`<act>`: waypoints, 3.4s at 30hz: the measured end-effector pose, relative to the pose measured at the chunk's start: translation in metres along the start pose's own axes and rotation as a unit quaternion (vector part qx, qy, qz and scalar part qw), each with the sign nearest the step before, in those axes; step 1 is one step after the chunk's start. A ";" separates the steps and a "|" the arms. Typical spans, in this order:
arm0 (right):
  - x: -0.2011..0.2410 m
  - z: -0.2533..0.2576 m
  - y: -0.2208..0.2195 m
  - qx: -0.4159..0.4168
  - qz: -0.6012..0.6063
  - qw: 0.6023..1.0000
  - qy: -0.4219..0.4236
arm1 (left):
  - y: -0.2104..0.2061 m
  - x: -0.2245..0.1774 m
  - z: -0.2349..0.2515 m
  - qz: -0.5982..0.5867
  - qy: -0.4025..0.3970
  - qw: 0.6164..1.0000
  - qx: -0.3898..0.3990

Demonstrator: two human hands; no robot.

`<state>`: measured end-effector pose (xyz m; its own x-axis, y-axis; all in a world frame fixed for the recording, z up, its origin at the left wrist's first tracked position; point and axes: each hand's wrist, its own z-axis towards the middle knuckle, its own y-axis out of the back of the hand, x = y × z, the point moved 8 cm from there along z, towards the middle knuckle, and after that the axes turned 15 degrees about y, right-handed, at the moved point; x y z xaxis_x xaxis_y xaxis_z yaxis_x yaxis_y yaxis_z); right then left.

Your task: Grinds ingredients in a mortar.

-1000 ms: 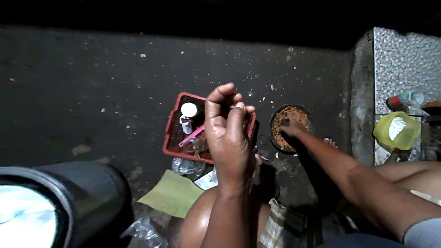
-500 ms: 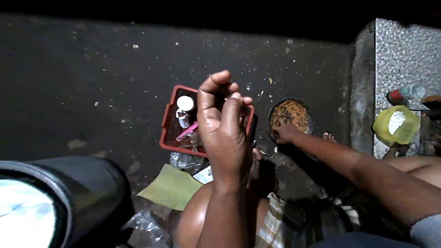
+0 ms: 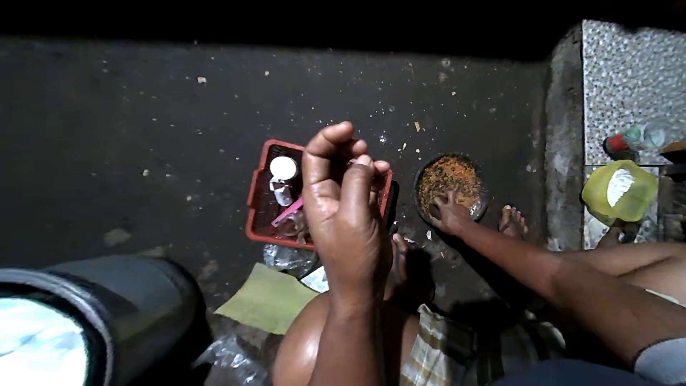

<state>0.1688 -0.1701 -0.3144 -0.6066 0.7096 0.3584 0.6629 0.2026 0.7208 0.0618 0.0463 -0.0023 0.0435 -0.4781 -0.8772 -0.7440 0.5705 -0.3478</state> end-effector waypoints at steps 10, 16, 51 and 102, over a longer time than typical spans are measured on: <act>0.021 0.003 0.041 0.033 0.082 0.994 -0.068 | -0.002 0.000 -0.001 0.004 -0.008 1.000 0.001; 0.030 -0.008 0.058 0.083 0.027 0.995 -0.051 | 0.002 -0.001 0.000 0.010 0.001 1.000 -0.005; 0.043 -0.002 0.152 0.111 -0.039 0.993 0.029 | -0.004 0.004 -0.002 -0.005 -0.003 1.000 0.004; -0.043 -0.025 0.004 -0.040 0.120 0.992 -0.030 | 0.000 0.000 -0.009 0.026 -0.020 0.999 0.018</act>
<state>0.1865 -0.2163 -0.3120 -0.4070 0.7706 0.4905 0.7460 -0.0295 0.6653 0.0560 0.0405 0.0004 0.0322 -0.4199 -0.9070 -0.7212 0.6185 -0.3119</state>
